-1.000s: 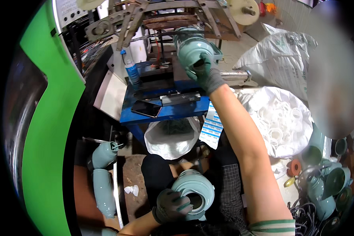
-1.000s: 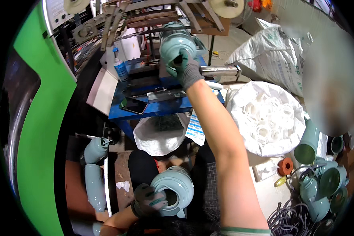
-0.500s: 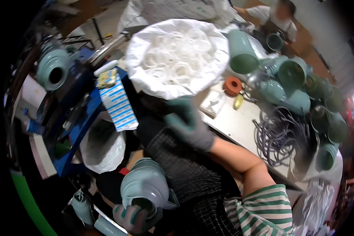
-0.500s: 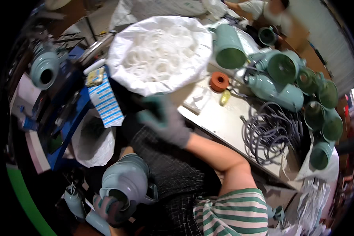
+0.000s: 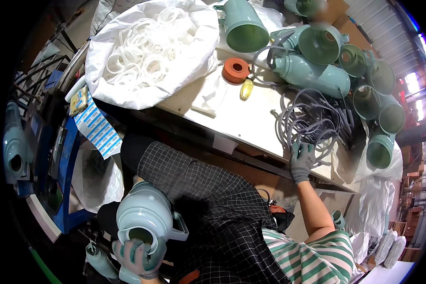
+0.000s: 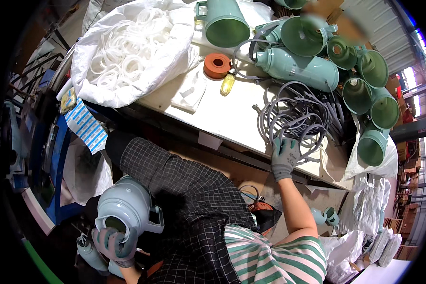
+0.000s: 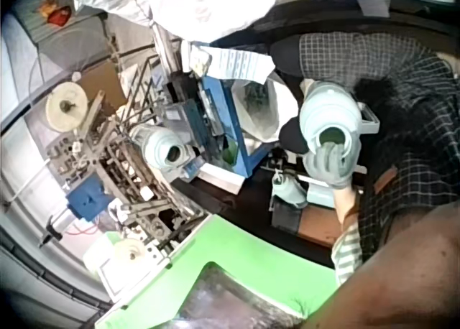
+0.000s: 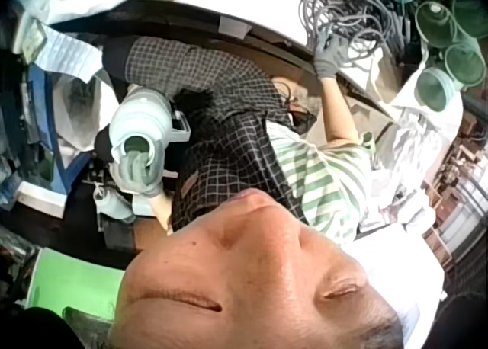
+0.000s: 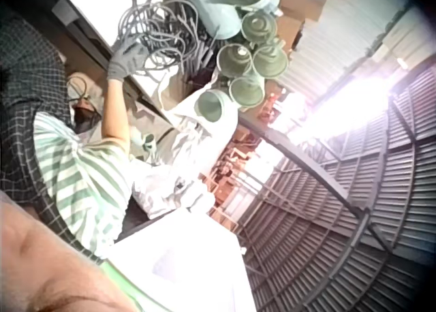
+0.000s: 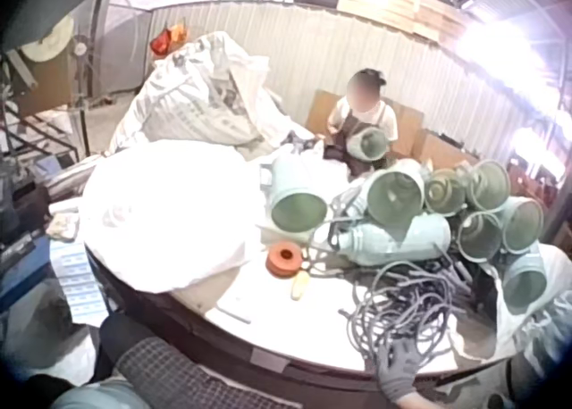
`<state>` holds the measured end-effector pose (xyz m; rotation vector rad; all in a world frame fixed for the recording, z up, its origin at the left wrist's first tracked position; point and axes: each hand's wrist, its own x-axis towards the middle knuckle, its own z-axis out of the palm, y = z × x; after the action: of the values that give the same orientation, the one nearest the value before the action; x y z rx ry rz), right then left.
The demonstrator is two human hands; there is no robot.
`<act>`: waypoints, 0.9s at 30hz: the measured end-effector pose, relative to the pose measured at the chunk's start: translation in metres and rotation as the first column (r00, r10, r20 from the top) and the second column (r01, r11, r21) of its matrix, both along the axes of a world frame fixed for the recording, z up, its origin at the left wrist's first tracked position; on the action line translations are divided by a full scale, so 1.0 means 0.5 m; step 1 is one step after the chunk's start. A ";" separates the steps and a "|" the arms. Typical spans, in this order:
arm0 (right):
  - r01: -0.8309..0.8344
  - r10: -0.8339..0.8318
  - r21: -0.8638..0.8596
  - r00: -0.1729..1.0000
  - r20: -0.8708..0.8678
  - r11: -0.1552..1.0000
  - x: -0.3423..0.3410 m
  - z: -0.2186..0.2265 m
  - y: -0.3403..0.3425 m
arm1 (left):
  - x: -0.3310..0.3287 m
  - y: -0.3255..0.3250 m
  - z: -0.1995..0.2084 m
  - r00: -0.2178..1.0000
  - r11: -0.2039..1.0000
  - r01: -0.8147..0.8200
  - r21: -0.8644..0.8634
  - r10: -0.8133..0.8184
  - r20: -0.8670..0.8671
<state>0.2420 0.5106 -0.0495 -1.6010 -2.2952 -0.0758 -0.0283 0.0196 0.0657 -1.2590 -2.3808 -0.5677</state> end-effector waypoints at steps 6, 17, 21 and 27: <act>-0.215 0.232 0.190 0.970 -0.070 0.958 -0.104 0.101 0.017 | 0.016 0.009 -0.001 0.999 1.000 -0.029 0.005 0.029 0.015; -0.169 0.139 0.345 0.984 0.110 0.923 -0.180 0.209 0.069 | 0.030 -0.042 -0.041 1.000 1.000 -0.015 0.014 0.015 -0.010; -0.236 0.213 0.420 0.972 0.101 0.876 -0.189 0.267 0.055 | 0.036 -0.065 -0.060 1.000 1.000 0.008 0.003 -0.008 0.005; -0.649 0.751 0.463 0.657 -0.057 0.603 -0.327 0.362 -0.092 | -0.029 -0.023 -0.006 0.964 0.812 -0.253 0.526 0.162 0.213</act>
<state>0.0787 0.4645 0.1315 -0.3809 -2.3319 -0.1353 -0.0429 0.0083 0.0627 -0.7053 -2.1897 -1.2133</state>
